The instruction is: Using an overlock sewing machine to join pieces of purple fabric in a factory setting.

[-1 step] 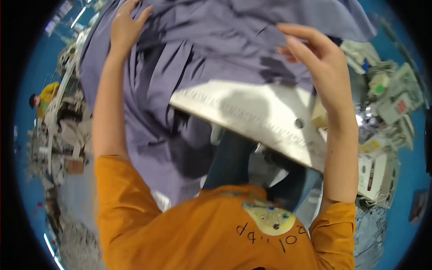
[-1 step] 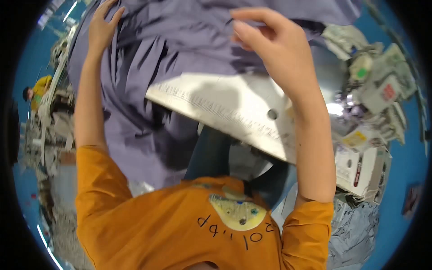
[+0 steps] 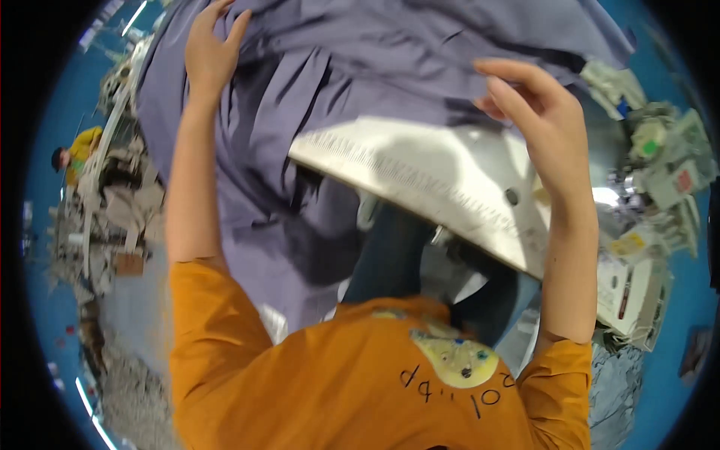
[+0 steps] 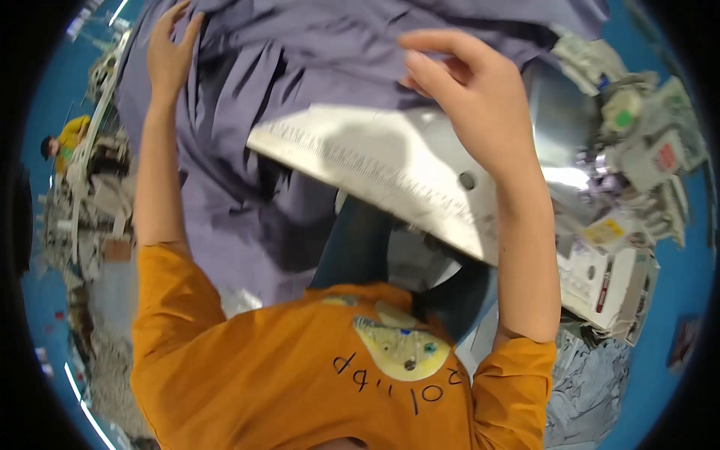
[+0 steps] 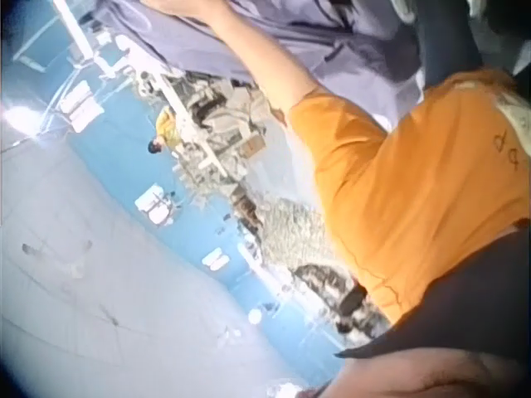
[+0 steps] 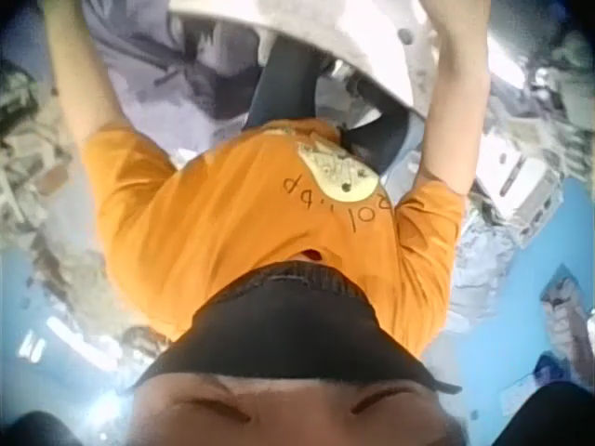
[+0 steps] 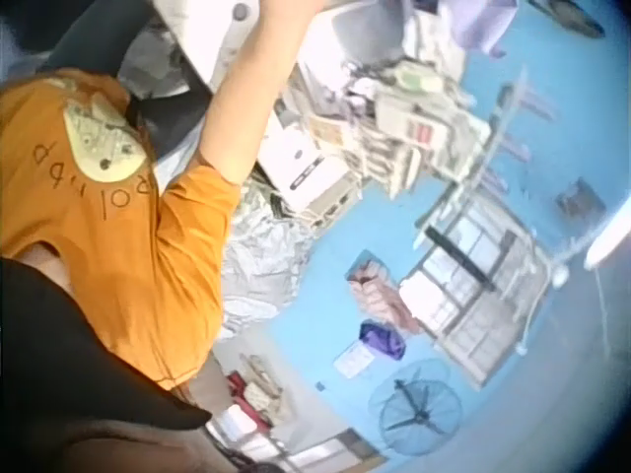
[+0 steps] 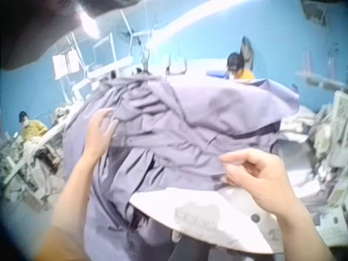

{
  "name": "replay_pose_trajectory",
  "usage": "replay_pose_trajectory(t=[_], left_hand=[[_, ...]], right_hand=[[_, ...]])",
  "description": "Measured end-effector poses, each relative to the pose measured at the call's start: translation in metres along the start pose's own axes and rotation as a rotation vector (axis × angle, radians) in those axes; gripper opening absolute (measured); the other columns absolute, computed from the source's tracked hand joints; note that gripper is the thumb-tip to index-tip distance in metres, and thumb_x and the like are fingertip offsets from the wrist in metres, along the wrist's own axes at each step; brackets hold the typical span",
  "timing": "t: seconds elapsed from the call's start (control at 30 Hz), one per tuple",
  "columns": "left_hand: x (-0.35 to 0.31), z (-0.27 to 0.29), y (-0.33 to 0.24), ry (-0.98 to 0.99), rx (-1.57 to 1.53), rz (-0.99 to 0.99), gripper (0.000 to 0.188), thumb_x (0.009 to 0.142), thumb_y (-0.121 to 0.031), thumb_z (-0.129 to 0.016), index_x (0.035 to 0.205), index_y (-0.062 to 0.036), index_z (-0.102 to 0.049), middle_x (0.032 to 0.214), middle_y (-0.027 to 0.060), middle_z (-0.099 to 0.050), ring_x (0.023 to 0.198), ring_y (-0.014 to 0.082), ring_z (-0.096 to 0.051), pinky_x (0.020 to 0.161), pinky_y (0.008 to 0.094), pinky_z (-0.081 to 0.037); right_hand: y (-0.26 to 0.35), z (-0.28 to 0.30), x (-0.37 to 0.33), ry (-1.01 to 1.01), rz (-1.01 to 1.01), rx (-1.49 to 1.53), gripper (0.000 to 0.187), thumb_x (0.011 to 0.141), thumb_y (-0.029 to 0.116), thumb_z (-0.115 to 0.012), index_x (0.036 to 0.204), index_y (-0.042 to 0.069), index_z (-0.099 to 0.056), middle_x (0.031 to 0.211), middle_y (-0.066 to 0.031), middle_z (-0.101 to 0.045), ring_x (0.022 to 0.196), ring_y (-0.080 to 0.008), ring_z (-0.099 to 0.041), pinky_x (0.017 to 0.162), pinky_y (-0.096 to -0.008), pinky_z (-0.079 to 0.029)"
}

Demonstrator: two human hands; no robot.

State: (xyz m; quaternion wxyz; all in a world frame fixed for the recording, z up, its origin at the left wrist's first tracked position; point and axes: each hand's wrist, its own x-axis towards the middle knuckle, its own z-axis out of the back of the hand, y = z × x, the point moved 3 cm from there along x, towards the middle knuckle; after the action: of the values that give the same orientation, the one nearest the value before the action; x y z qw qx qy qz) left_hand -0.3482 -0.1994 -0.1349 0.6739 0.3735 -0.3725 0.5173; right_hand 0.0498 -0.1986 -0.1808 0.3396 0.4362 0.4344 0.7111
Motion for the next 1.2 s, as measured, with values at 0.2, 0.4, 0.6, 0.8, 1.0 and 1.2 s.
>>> replay_pose_trajectory(t=[0.2, 0.4, 0.6, 0.8, 1.0, 1.2], left_hand=[[-0.312, 0.056, -0.016, 0.011, 0.003, 0.826, 0.018, 0.094, -0.018, -0.061, 0.093, -0.0006, -0.056, 0.077, 0.0044, -0.057, 0.069, 0.0134, -0.052, 0.065, 0.0281, -0.044], [-0.523, 0.117, -0.155, 0.956, 0.237, 0.667, 0.015, 0.085, -0.026, -0.065, 0.089, -0.0140, -0.074, 0.087, 0.0067, -0.067, 0.082, 0.0285, -0.065, 0.074, 0.0414, -0.054], [-0.535, 0.100, -0.130, 1.270, 0.211, 0.511, 0.015, 0.081, -0.022, -0.060, 0.076, -0.0135, -0.071, 0.088, 0.0058, -0.067, 0.081, 0.0260, -0.065, 0.070, 0.0403, -0.053], [-0.531, 0.088, -0.117, 1.368, 0.134, 0.251, 0.010, 0.075, -0.024, -0.064, 0.076, -0.0146, -0.067, 0.081, 0.0084, -0.065, 0.075, 0.0267, -0.064, 0.067, 0.0404, -0.052], [-0.479, 0.059, -0.077, 1.183, 0.172, 0.134, 0.015, 0.076, -0.028, -0.067, 0.075, -0.0131, -0.065, 0.077, 0.0096, -0.065, 0.069, 0.0265, -0.064, 0.057, 0.0391, -0.051], [-0.383, 0.003, 0.014, 0.517, 0.191, 0.698, 0.016, 0.077, -0.022, -0.072, 0.083, -0.0068, -0.072, 0.068, 0.0095, -0.069, 0.065, 0.0291, -0.068, 0.063, 0.0382, -0.054]], right_hand=[[-0.062, -0.032, -0.077, 0.041, -0.241, -0.019, 0.018, 0.091, 0.010, -0.064, 0.105, 0.001, -0.068, 0.091, -0.0031, -0.070, 0.075, -0.0065, -0.063, 0.070, -0.0199, -0.050], [-0.080, -0.038, -0.092, -0.004, -0.213, 0.016, 0.014, 0.091, 0.005, -0.064, 0.104, 0.001, -0.069, 0.090, -0.0033, -0.070, 0.069, -0.0059, -0.060, 0.064, -0.0195, -0.050], [-0.081, -0.039, -0.096, -0.010, -0.092, -0.084, 0.013, 0.089, 0.005, -0.065, 0.100, 0.002, -0.070, 0.086, -0.0027, -0.070, 0.066, -0.0064, -0.060, 0.061, -0.0195, -0.048], [-0.080, -0.039, -0.095, -0.016, -0.054, -0.138, 0.013, 0.089, 0.006, -0.066, 0.099, 0.001, -0.071, 0.082, -0.0030, -0.068, 0.063, -0.0063, -0.057, 0.058, -0.0198, -0.045], [-0.079, -0.039, -0.093, 0.006, -0.013, -0.247, 0.012, 0.088, 0.007, -0.066, 0.098, 0.002, -0.071, 0.079, -0.0028, -0.067, 0.060, -0.0068, -0.053, 0.056, -0.0203, -0.043], [-0.076, -0.042, -0.091, 0.004, 0.004, -0.298, 0.010, 0.088, 0.006, -0.066, 0.096, 0.002, -0.071, 0.079, -0.0023, -0.067, 0.058, -0.0067, -0.051, 0.054, -0.0207, -0.041]])
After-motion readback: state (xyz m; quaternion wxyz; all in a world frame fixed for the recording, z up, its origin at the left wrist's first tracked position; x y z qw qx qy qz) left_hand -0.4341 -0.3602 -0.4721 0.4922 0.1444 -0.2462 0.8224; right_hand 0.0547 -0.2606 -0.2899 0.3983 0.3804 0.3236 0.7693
